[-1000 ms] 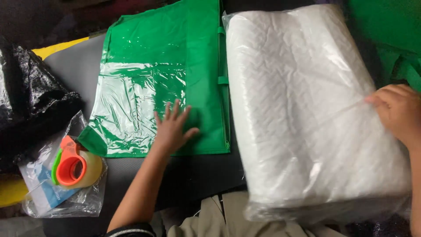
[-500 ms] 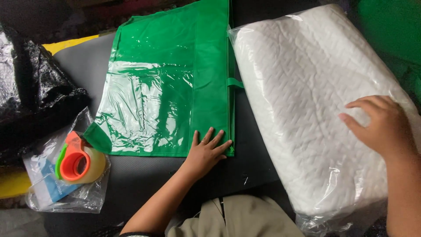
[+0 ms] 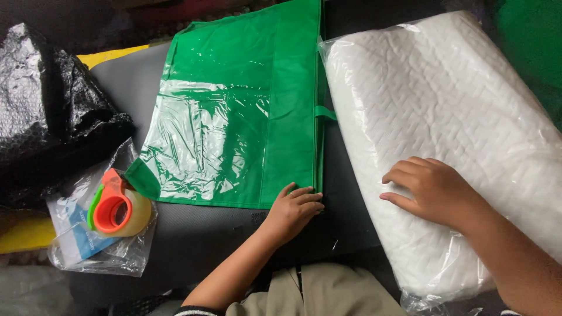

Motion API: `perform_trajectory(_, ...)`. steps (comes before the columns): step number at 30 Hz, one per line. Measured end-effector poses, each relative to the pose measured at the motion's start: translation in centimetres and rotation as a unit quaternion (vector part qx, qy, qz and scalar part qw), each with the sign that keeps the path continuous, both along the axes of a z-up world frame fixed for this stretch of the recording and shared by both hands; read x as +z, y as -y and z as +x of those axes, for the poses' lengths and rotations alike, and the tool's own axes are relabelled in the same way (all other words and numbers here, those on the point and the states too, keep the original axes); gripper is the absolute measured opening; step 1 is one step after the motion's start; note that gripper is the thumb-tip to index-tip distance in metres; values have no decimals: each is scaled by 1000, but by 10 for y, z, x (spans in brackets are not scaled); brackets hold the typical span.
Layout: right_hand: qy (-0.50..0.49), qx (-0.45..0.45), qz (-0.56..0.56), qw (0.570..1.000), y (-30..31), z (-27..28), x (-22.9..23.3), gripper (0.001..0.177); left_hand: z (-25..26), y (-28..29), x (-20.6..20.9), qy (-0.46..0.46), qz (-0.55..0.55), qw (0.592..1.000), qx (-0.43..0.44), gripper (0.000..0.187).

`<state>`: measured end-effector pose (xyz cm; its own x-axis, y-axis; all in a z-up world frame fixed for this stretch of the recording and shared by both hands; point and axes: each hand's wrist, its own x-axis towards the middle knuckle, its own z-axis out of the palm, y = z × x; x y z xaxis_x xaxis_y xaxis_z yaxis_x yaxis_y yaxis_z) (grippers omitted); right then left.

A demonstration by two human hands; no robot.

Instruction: Dusting a memory foam pillow, placing it into a green zippered bag with an instruction card, and preparing bubble wrap for shipping.

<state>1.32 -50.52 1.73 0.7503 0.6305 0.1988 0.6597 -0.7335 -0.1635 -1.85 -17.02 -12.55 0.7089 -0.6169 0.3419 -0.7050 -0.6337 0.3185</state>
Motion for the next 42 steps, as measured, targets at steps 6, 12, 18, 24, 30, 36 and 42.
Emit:
perform_trajectory(6, -102, -89, -80, 988, -11, 15, -8, 35, -1, 2, -4, 29, -38, 999, 7, 41)
perform_trajectory(12, -87, -125, -57, 987, -17, 21, -17, 42, -3, 5, -10, 60, -45, 997, 17, 18)
perform_trajectory(18, -86, -145, -54, 984, -18, 22, -23, 37, -8, 9, -2, 47, -47, 997, 36, 14)
perform_trajectory(24, -65, -148, -48, 986, -20, 22, -26, 42, -8, 14, 1, 35, -60, 997, 44, 7)
perform_trajectory(30, -120, -178, -67, 974, -20, 24, -24, 31, -16, 11, 17, 74, -102, 992, 29, 10)
perform_trajectory(36, -140, -179, -57, 972, -15, 27, -25, 28, -31, -13, 48, -128, -54, 990, -35, 8)
perform_trajectory(42, -151, -185, -30, 971, -13, 27, -26, 24, -24, -18, 70, -175, -53, 981, -69, 8)
